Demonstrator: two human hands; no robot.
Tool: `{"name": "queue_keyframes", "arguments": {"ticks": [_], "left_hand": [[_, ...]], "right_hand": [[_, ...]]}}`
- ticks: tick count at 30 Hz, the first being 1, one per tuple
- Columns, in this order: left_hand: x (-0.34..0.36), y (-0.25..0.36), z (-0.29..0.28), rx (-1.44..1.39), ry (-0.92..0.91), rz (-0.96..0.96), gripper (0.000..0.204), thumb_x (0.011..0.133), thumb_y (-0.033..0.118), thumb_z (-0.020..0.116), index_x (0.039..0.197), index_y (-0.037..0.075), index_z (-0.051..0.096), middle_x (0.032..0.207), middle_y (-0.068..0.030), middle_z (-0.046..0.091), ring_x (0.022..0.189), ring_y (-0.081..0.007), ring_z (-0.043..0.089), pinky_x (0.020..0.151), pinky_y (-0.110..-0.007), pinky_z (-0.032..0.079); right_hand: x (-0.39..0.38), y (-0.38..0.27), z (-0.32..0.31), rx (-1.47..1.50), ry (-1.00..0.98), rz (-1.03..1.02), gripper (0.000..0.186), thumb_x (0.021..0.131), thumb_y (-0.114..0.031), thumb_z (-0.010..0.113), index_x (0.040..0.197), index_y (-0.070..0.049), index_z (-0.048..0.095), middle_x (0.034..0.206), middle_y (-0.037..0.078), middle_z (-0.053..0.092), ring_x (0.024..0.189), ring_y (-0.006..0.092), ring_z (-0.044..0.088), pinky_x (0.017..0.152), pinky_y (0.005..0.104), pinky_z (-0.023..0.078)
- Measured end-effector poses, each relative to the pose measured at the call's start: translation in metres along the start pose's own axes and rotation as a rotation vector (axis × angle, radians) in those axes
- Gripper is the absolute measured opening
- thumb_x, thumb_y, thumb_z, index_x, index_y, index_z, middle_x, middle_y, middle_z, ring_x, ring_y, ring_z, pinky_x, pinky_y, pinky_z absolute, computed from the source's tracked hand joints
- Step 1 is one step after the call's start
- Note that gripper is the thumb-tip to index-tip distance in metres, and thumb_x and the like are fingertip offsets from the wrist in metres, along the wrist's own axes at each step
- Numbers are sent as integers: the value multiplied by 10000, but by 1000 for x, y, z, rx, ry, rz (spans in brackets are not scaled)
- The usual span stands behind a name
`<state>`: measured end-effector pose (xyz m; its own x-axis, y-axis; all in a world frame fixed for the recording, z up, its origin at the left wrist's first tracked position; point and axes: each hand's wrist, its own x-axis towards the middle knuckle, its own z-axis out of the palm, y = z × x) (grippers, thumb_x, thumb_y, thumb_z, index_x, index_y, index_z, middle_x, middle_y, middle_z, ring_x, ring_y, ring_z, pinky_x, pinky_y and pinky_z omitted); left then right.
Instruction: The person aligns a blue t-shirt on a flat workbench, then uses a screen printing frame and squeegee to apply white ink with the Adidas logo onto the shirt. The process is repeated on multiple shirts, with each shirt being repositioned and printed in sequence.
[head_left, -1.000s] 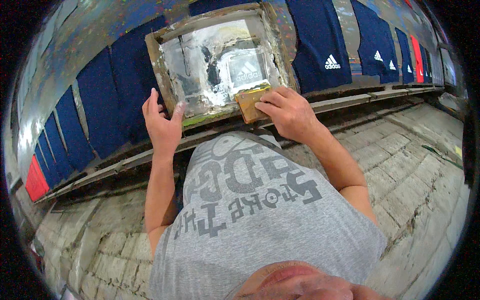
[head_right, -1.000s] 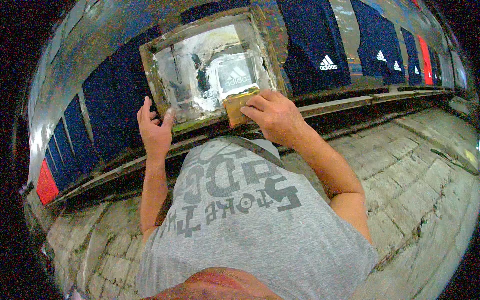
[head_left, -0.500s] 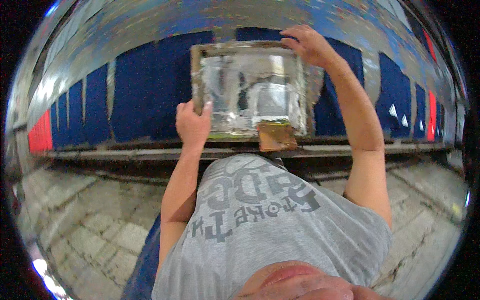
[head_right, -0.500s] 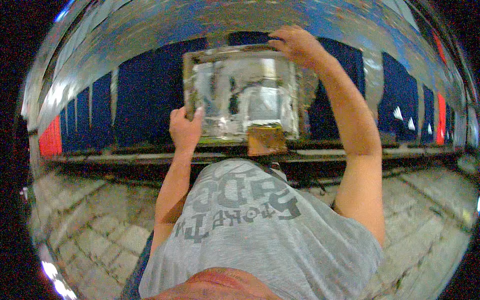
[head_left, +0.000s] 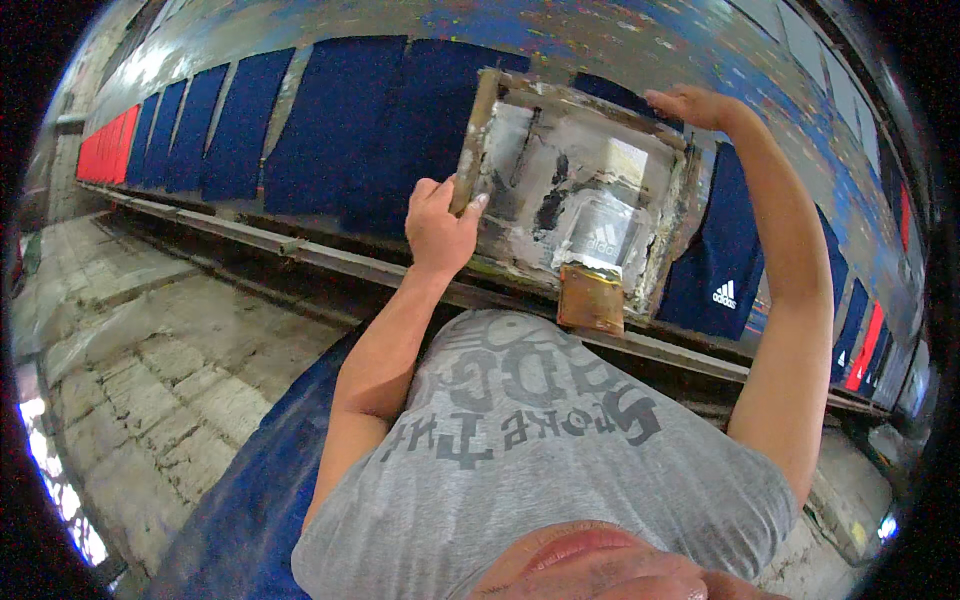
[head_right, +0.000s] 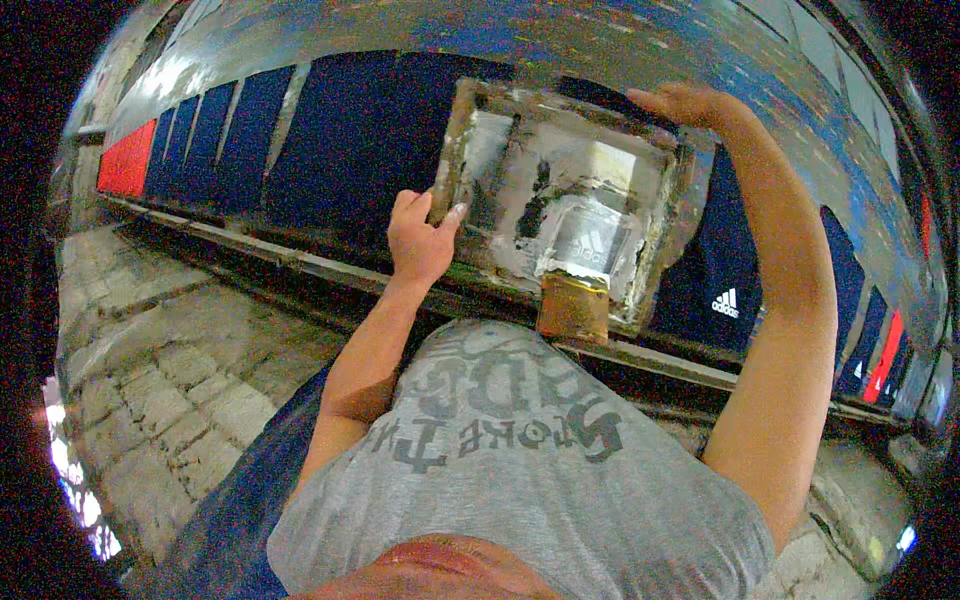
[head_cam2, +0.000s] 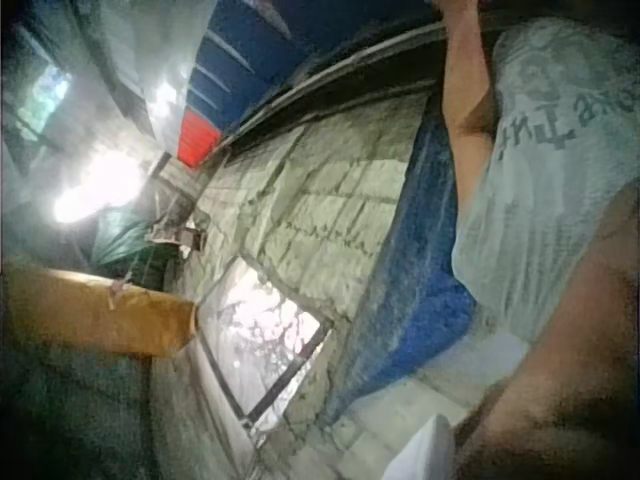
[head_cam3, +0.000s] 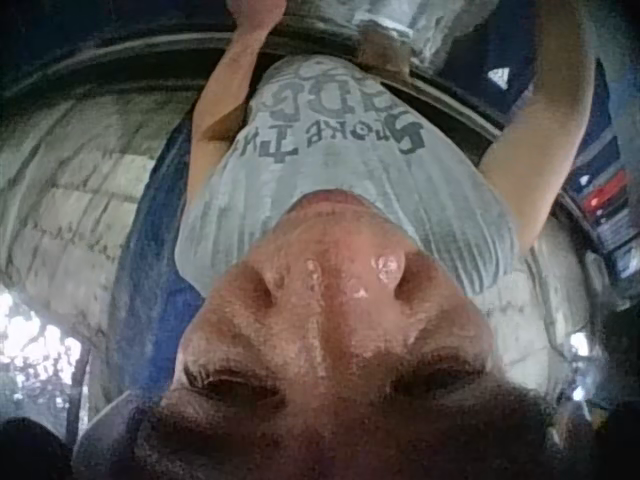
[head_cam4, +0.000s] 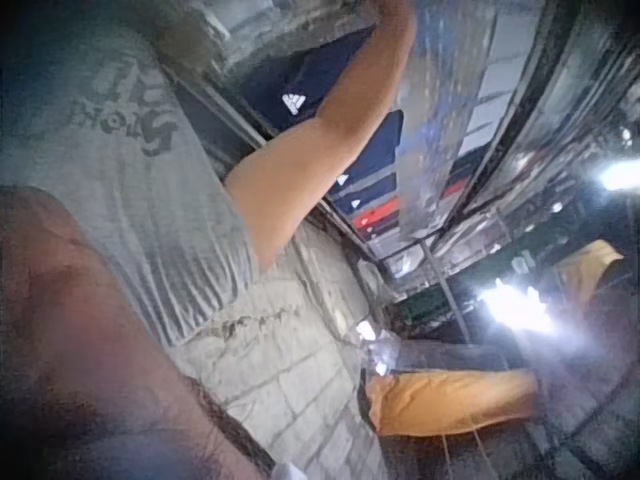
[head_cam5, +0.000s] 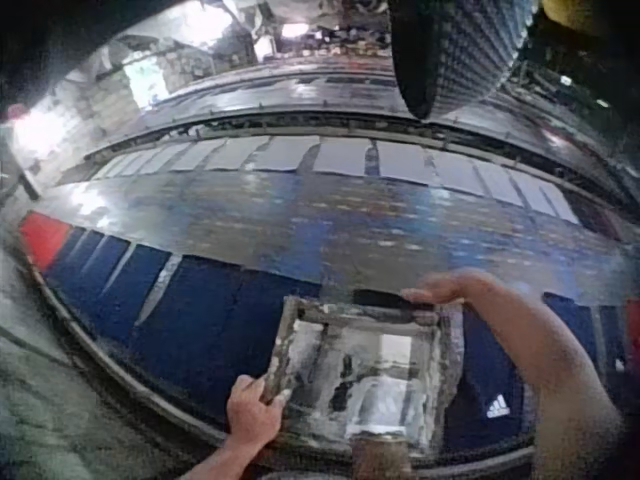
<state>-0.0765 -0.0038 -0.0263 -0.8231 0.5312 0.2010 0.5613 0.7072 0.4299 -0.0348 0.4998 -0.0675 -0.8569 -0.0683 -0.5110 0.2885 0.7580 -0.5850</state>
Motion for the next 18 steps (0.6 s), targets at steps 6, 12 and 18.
{"name": "queue_keyframes", "arguments": {"ticks": [6, 12, 18], "left_hand": [[-6, 2, -6, -56, 125, 112, 424, 844, 157, 930, 1228, 40, 795, 976, -125, 674, 919, -346, 649, 808, -460, 535], [-11, 0, -7, -184, 197, 110, 506, 883, 210, 929, 1341, 38, 800, 971, -102, 672, 900, -298, 632, 807, -409, 538], [-5, 4, -20, -221, 210, 157, 515, 884, 205, 936, 1345, 24, 797, 973, -108, 658, 904, -284, 626, 815, -393, 538]], "right_hand": [[20, -7, -14, 27, -190, 157, 1009, 1049, -897, 415, 1576, -72, 658, 1540, 178, 678, 1386, 312, 630, 1157, 494, 515], [23, -9, -20, 137, -179, 230, 1017, 1012, -926, 452, 1612, -125, 634, 1582, 165, 647, 1353, 345, 620, 1114, 561, 526], [14, -5, -40, 140, -107, 282, 993, 1009, -908, 485, 1620, -139, 631, 1602, 146, 642, 1297, 323, 661, 1082, 505, 550]]}}
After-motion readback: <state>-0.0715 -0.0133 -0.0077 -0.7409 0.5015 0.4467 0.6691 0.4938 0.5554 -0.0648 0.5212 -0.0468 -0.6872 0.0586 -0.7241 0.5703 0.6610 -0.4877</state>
